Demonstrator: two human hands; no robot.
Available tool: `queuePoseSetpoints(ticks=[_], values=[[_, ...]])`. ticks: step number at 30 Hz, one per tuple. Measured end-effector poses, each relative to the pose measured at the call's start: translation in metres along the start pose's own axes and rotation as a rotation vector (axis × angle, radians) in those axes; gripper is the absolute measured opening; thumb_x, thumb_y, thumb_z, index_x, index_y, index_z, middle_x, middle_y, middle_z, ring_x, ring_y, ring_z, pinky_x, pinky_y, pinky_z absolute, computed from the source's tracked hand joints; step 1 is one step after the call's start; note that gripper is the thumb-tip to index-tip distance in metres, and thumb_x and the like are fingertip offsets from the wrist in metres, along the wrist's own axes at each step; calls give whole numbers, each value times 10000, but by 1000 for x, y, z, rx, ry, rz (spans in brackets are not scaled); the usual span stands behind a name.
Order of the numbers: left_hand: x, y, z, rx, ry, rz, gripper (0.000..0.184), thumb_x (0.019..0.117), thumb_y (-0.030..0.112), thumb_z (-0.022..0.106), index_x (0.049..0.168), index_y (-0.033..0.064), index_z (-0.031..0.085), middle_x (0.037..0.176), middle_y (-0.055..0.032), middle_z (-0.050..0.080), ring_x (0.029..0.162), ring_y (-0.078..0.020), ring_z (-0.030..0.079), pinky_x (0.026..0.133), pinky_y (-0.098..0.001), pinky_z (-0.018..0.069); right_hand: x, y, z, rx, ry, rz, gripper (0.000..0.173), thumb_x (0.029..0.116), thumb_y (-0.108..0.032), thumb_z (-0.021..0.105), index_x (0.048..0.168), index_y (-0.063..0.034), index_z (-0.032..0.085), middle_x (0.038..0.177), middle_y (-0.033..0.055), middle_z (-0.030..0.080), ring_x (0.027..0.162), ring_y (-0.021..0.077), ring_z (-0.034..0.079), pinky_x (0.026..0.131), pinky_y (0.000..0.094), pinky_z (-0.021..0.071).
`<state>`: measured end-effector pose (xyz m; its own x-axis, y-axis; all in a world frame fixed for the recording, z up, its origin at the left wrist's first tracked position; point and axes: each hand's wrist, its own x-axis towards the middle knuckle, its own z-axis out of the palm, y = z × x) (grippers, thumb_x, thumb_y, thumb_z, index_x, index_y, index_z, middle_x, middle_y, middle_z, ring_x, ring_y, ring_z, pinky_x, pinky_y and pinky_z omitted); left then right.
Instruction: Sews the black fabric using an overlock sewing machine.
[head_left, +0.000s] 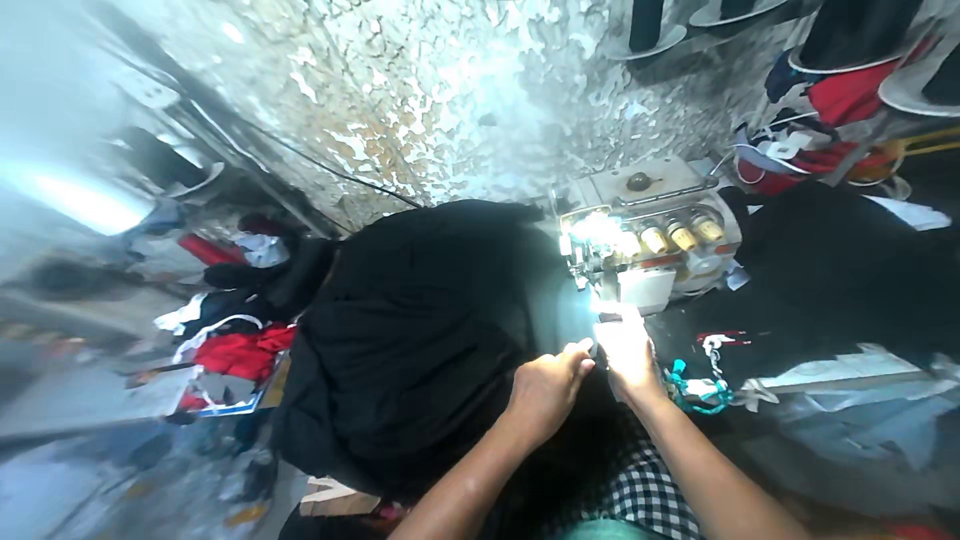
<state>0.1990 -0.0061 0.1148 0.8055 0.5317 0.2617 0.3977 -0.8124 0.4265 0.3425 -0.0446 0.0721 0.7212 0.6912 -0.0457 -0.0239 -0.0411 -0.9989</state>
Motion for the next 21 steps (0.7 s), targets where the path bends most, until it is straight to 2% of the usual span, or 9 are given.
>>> queuePoseSetpoints(ticks=[5, 9, 11, 13, 15, 17, 18, 19, 21], values=[[25, 1, 11, 102, 50, 26, 283, 1048, 195, 529, 1120, 22, 741, 832, -146, 737, 710, -313, 726, 642, -455, 575, -1, 5, 0, 2, -8, -53, 365, 941, 56, 604, 1301, 52, 543, 961, 119, 656, 768, 79, 616, 740, 249, 530], [36, 5, 24, 185, 65, -1, 240, 1028, 109, 541, 1096, 18, 753, 1154, -135, 753, 815, -294, 755, 705, -437, 600, 0, 7, -2, 50, -9, -45, 372, 935, 62, 603, 1297, 46, 524, 825, 67, 650, 704, 45, 609, 692, 225, 522], [37, 7, 27, 191, 78, -17, 228, 1013, 84, 553, 1096, 19, 755, 1234, -134, 730, 827, -295, 757, 706, -430, 604, 1, 8, -3, 100, -10, -17, 372, 934, 49, 631, 1288, 42, 520, 759, 38, 636, 687, 39, 611, 693, 222, 525], [33, 7, 26, 176, 83, -13, 229, 1004, 107, 580, 1132, 30, 754, 1319, -139, 691, 874, -310, 749, 721, -436, 597, -1, 6, -7, 151, -26, 55, 385, 922, 64, 633, 1289, 40, 517, 775, 44, 633, 709, 57, 625, 708, 235, 541], [19, -2, 25, 168, 145, 61, 266, 987, 197, 640, 1197, 71, 744, 1374, -131, 659, 1080, -313, 713, 861, -451, 582, -5, 2, -13, 186, -92, 165, 326, 916, 56, 632, 1231, 23, 558, 816, 54, 648, 743, 85, 650, 708, 249, 557], [-6, -23, 30, 144, 217, 189, 375, 997, 357, 628, 1283, 128, 704, 1448, -114, 607, 1318, -306, 592, 1091, -501, 461, -12, 4, -26, 202, -205, 253, 149, 948, -2, 650, 1093, 3, 617, 824, 55, 660, 744, 103, 658, 690, 262, 570], [-19, -37, 35, 144, 234, 250, 411, 1012, 431, 589, 1299, 152, 681, 1464, -122, 590, 1375, -304, 542, 1152, -524, 395, -17, 5, -32, 190, -248, 272, 55, 953, -22, 656, 1003, -17, 636, 766, 31, 659, 686, 87, 651, 634, 242, 557], [-31, -51, 39, 155, 226, 286, 419, 1022, 455, 564, 1314, 170, 655, 1467, -136, 580, 1401, -306, 513, 1175, -548, 350, -23, 6, -38, 176, -295, 288, 19, 957, -36, 650, 952, -38, 631, 729, 12, 646, 637, 71, 632, 574, 220, 526], [-44, -75, 46, 171, 169, 285, 376, 1008, 325, 596, 1342, 157, 639, 1473, -183, 562, 1411, -358, 498, 1151, -636, 345, -33, 8, -49, 186, -388, 333, 22, 974, -31, 633, 985, -47, 643, 794, 7, 681, 675, 59, 646, 594, 206, 533]])
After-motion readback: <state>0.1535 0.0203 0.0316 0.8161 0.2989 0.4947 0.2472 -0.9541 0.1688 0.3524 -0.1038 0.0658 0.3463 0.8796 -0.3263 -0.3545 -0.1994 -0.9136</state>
